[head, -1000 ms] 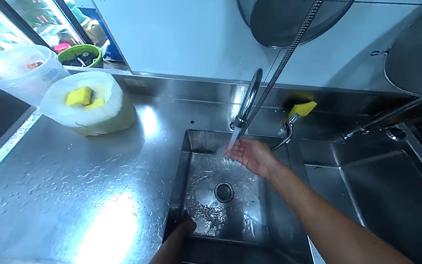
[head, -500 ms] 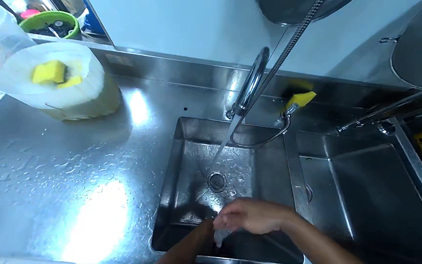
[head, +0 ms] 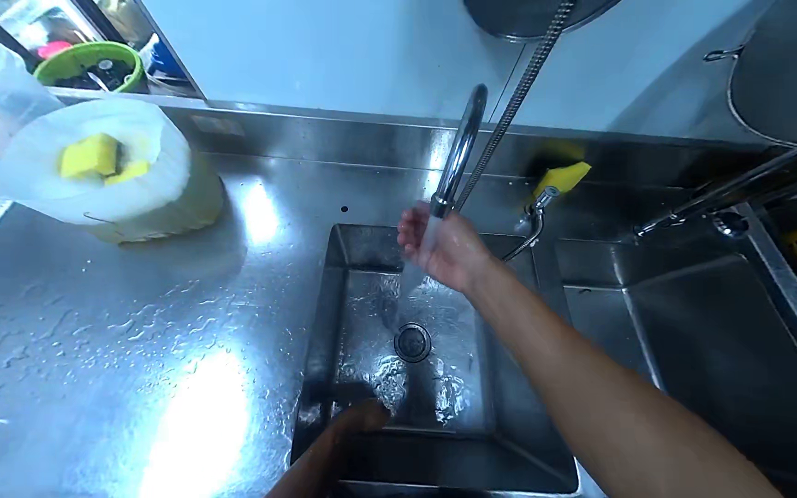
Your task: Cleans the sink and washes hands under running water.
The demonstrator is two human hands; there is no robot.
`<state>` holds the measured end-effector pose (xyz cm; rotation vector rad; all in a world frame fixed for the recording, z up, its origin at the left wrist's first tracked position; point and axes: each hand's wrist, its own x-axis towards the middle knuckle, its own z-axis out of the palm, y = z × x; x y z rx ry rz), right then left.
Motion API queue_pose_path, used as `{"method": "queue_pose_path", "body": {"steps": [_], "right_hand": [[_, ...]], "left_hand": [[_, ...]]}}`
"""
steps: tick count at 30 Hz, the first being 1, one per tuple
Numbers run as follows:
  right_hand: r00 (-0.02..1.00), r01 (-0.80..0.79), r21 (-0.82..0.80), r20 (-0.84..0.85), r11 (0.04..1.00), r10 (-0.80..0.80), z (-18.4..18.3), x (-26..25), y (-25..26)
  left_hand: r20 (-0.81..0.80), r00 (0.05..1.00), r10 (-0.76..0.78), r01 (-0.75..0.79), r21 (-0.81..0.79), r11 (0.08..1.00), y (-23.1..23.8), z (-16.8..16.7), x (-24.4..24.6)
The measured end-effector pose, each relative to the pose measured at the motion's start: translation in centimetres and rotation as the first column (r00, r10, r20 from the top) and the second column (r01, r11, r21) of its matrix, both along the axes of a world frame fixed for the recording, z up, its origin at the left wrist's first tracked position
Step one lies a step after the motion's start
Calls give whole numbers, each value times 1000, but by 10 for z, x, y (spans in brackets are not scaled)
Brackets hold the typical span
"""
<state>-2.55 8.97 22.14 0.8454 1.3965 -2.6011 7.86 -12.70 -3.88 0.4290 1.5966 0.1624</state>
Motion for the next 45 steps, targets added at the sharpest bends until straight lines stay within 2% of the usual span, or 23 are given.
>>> {"method": "queue_pose_path", "body": {"steps": [2,3,5,6,7,8,9,10,12,13,15,17,18,21,22,24,26,29,34,38,45], "right_hand": [[971,-228,153,-41,962,237,0,23,-8],[904,-404,231,-48,885,425,-2,39,-10],[634,-741,307,22,598,773,-6,73,-6],[483,-846,327,130,422,866,-8,86,0],[351,-904,349,275,247,895,-12,96,9],[289,-915,384,420,120,861,-18,106,22],[307,-901,429,533,61,789,-28,116,40],[388,-873,483,610,64,691,-39,128,61],[622,-761,631,647,148,441,-63,157,105],[721,-679,718,615,150,318,-76,175,123],[863,-493,870,490,2,122,-105,214,149],[928,-365,919,372,-148,17,-135,247,164],[930,-365,917,367,-159,-16,-147,259,165],[874,-472,881,472,31,-116,-173,276,151],[870,-466,884,467,50,-159,-181,277,146],[868,-446,893,449,65,-212,-186,275,141],[862,-447,890,456,92,-221,-184,275,139],[846,-465,875,485,139,-221,-180,273,140],[822,-499,849,528,175,-213,-174,272,140],[815,-510,842,538,175,-215,-174,272,139],[821,-497,850,525,171,-226,-176,272,138]], "left_hand": [[-12,1000,20,-20,7,1000,2,-7,2],[-27,999,21,-21,21,1000,5,-11,3],[-73,997,23,-19,49,999,14,-12,3],[-110,993,40,-33,65,997,19,-8,4],[-148,985,83,-73,76,994,25,1,5],[-158,975,159,-145,95,985,31,9,2],[-152,960,234,-209,165,964,35,5,-7],[-130,934,333,-298,230,926,40,2,-19],[-111,820,562,-498,348,795,53,15,-48],[-109,726,679,-589,412,695,61,31,-61],[-98,515,852,-668,577,470,76,77,-85],[-38,380,924,-582,766,272,92,129,-109],[-1,367,930,-505,840,200,100,157,-119],[63,460,886,-278,957,76,129,234,-129],[57,507,860,-220,973,66,141,249,-127],[-8,588,809,-138,984,110,167,264,-116],[-84,649,756,-89,979,185,194,264,-98],[-164,671,723,-54,962,268,244,261,-83],[-163,678,717,-91,949,302,315,261,-91],[-190,671,716,-106,932,347,342,263,-102],[-156,649,745,-155,931,330,354,265,-102]]}}
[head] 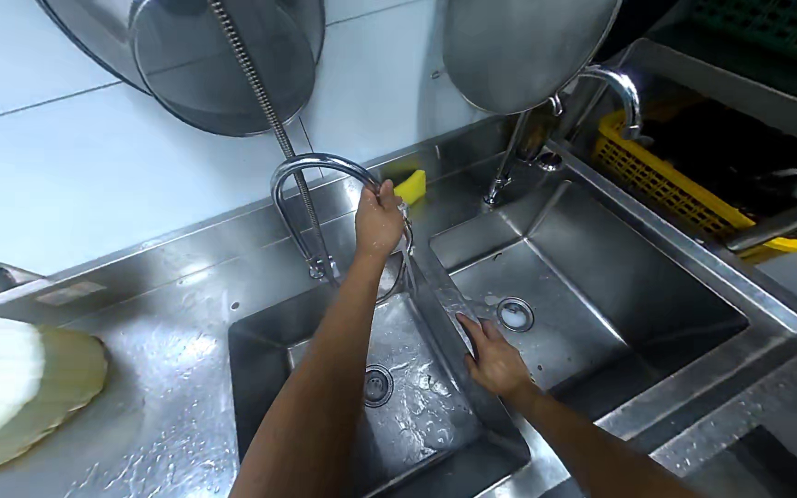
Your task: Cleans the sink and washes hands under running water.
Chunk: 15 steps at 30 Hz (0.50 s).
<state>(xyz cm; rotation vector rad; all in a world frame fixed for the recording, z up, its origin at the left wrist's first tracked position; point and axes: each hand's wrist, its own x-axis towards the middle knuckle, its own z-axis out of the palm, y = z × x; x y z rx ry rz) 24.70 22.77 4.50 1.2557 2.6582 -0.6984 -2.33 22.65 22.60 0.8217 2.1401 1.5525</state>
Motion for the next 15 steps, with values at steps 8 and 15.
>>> {"method": "queue_pose_path", "body": {"steps": [8,15], "right_hand": [[1000,-9,4,0,1000,9,2,1,0],[1000,-6,-17,6,1000,7,3,0,2]], "left_hand": [[0,1000,2,-2,-9,1000,-1,3,2],[15,1000,-23,23,22,1000,-2,-1,0]]}}
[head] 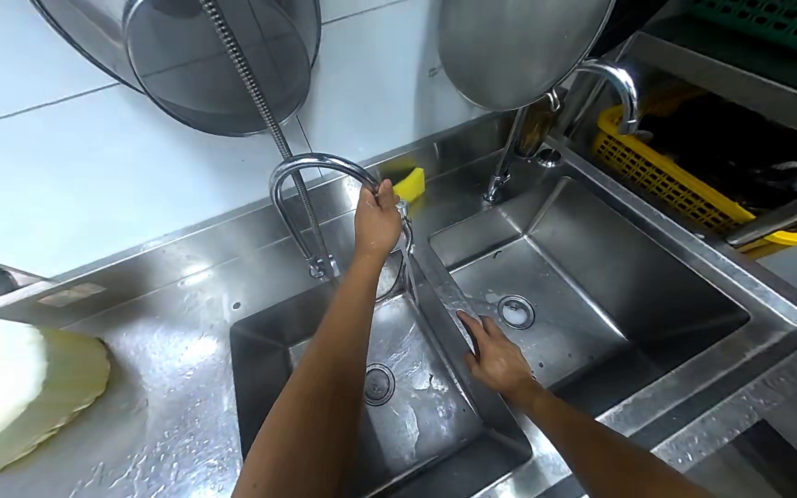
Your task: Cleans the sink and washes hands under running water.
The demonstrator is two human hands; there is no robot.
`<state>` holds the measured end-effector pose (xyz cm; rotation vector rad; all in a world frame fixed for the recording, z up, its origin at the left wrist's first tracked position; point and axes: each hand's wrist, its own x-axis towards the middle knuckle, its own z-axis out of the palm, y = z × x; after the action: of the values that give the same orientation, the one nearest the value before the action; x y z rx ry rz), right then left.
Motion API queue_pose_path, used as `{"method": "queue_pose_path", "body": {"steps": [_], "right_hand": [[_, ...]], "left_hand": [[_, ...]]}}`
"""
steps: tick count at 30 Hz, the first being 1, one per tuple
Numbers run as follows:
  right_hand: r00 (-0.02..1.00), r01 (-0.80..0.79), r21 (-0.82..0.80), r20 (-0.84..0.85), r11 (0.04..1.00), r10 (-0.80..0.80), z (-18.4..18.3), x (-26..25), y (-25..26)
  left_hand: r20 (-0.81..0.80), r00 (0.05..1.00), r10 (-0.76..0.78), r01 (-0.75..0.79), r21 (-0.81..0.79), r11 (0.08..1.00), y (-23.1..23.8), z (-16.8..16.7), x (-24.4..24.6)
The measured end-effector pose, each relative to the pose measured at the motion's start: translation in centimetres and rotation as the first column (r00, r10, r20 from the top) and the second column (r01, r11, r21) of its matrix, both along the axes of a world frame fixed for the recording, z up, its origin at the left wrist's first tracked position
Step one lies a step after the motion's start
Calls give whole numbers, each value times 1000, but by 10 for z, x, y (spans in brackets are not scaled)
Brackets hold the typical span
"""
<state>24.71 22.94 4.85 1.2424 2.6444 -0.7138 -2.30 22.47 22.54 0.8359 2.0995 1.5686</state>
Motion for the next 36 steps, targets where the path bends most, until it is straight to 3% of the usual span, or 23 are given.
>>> {"method": "queue_pose_path", "body": {"steps": [4,7,9,11,14,18,20,25,27,30,33,36], "right_hand": [[1000,2,7,14,1000,-2,-1,-1,1],[1000,14,10,27,1000,-14,-2,-1,0],[999,13,11,46,1000,-13,0,-3,0],[998,8,16,59,1000,-9,1,-4,0],[997,2,8,79,1000,-2,1,-3,-1],[1000,-6,52,-2,999,6,-7,0,-1],[997,2,116,-83,993,8,-13,2,-2],[989,10,195,-144,981,19,-22,6,-4],[989,6,220,-146,975,27,-24,4,-3],[992,-6,216,-120,976,33,-23,5,-3],[992,-8,198,-122,980,33,-20,3,-2],[995,-7,166,-101,986,24,-14,1,-2]], "left_hand": [[-40,998,45,-46,-1,999,0,0,1],[-153,981,123,-115,59,992,-24,-34,15],[-189,967,172,-174,7,985,-55,-91,39],[-110,983,148,-169,-216,962,-85,-172,67],[116,992,-42,106,-624,774,-118,-283,106],[204,942,-267,323,-774,545,-125,-367,142],[145,922,-358,324,-795,513,-117,-391,147],[168,851,-498,400,-821,407,-118,-396,128],[204,877,-436,383,-845,373,-124,-393,123],[272,942,-194,325,-882,341,-150,-381,116],[312,950,8,263,-814,517,-207,-342,92],[215,967,134,46,-669,742,-286,-269,68]]}}
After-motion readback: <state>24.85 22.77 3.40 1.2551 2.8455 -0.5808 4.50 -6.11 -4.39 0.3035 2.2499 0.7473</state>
